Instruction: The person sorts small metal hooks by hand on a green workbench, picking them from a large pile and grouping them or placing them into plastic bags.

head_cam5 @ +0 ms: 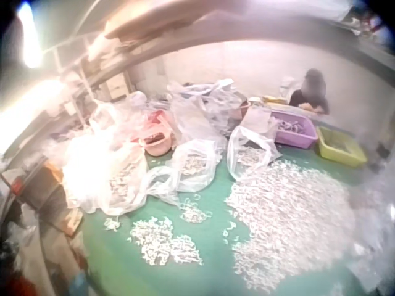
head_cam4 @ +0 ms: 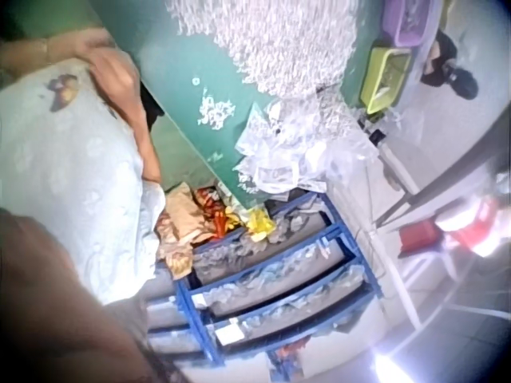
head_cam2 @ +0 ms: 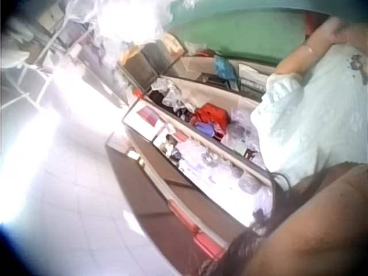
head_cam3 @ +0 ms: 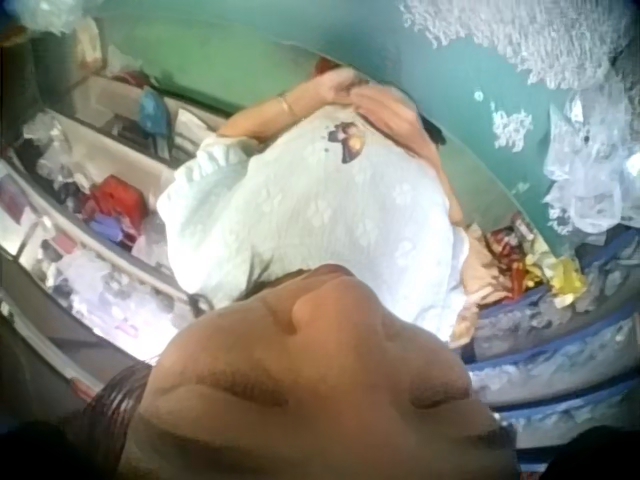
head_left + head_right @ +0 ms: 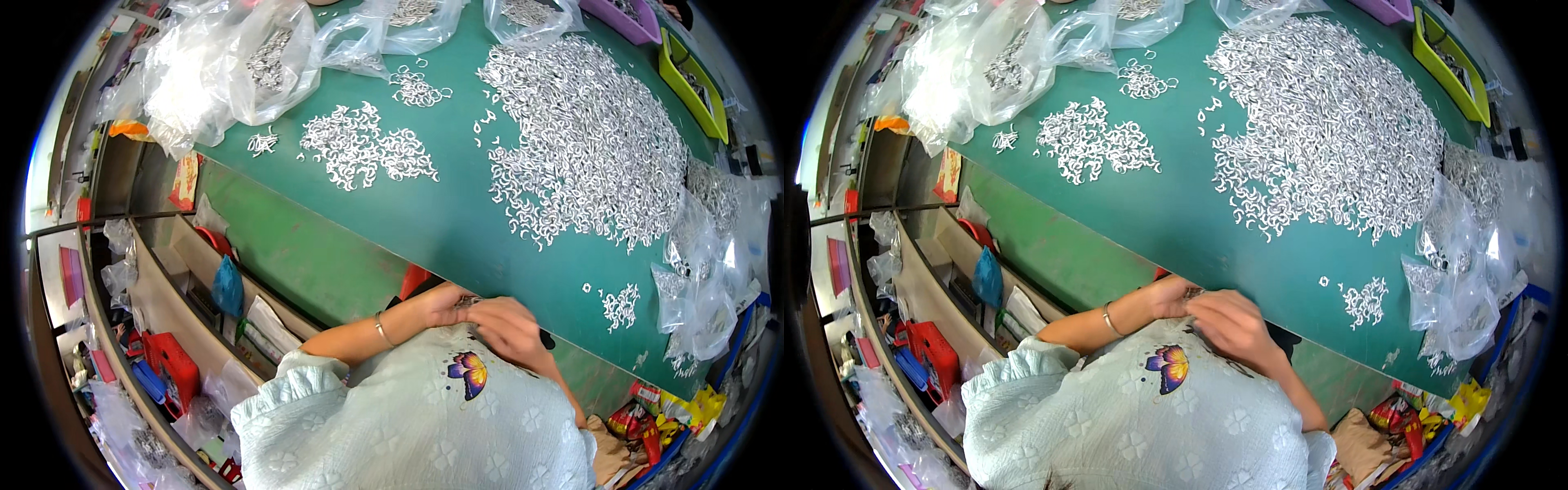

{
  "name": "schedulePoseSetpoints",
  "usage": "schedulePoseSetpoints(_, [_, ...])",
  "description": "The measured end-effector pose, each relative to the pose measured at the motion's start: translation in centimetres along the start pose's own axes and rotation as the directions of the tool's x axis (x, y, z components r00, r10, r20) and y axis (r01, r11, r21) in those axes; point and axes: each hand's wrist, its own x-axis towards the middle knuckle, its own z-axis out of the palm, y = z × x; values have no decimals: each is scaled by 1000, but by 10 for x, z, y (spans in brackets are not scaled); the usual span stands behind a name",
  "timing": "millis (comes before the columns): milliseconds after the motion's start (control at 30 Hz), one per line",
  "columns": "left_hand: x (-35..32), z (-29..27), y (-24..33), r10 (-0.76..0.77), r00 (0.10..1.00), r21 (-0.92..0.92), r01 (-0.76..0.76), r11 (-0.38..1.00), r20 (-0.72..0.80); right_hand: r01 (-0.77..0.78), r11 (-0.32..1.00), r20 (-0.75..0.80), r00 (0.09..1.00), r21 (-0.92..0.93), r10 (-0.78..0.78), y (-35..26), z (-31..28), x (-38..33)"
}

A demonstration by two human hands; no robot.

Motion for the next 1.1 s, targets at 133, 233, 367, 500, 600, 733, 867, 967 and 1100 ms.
schedulePoseSetpoints(133, [-29, -52, 2, 104, 990, 72, -111, 991, 100, -174, 979, -290, 947, -103, 138, -4, -16, 5])
schedulePoseSetpoints(233, [-77, -52, 22, 159, 986, 188, -166, 968, 50, -199, 974, -369, 918, -104, 148, 1, -19, 2])
schedulePoseSetpoints(367, [-110, -40, 65, 391, 905, 136, -414, 900, 167, -201, 974, -378, 914, -105, 147, 8, -12, 0])
schedulePoseSetpoints(500, [-107, -22, 125, 758, 652, 41, -757, 652, -32, -197, 966, -367, 922, -167, 124, 10, -12, 0])
schedulePoseSetpoints(600, [-94, -21, 170, 832, 534, 70, -834, 548, -149, -223, 967, -376, 913, -125, 162, 12, -13, -1])
schedulePoseSetpoints(733, [-86, -33, 207, 842, 537, 123, -834, 538, -38, -235, 967, -403, 898, -98, 177, 12, -13, 0])
schedulePoseSetpoints(867, [-80, -37, 224, 744, 667, -113, -742, 661, -30, -244, 966, -406, 894, -90, 188, 12, -14, 1])
schedulePoseSetpoints(967, [-79, -26, 220, 811, 565, -21, -822, 569, -150, -254, 963, -408, 892, -93, 196, 13, -14, 0])
schedulePoseSetpoints(1100, [-76, -32, 222, 915, 390, 317, -859, 401, -101, -261, 960, -407, 891, -98, 201, 13, -13, 1])
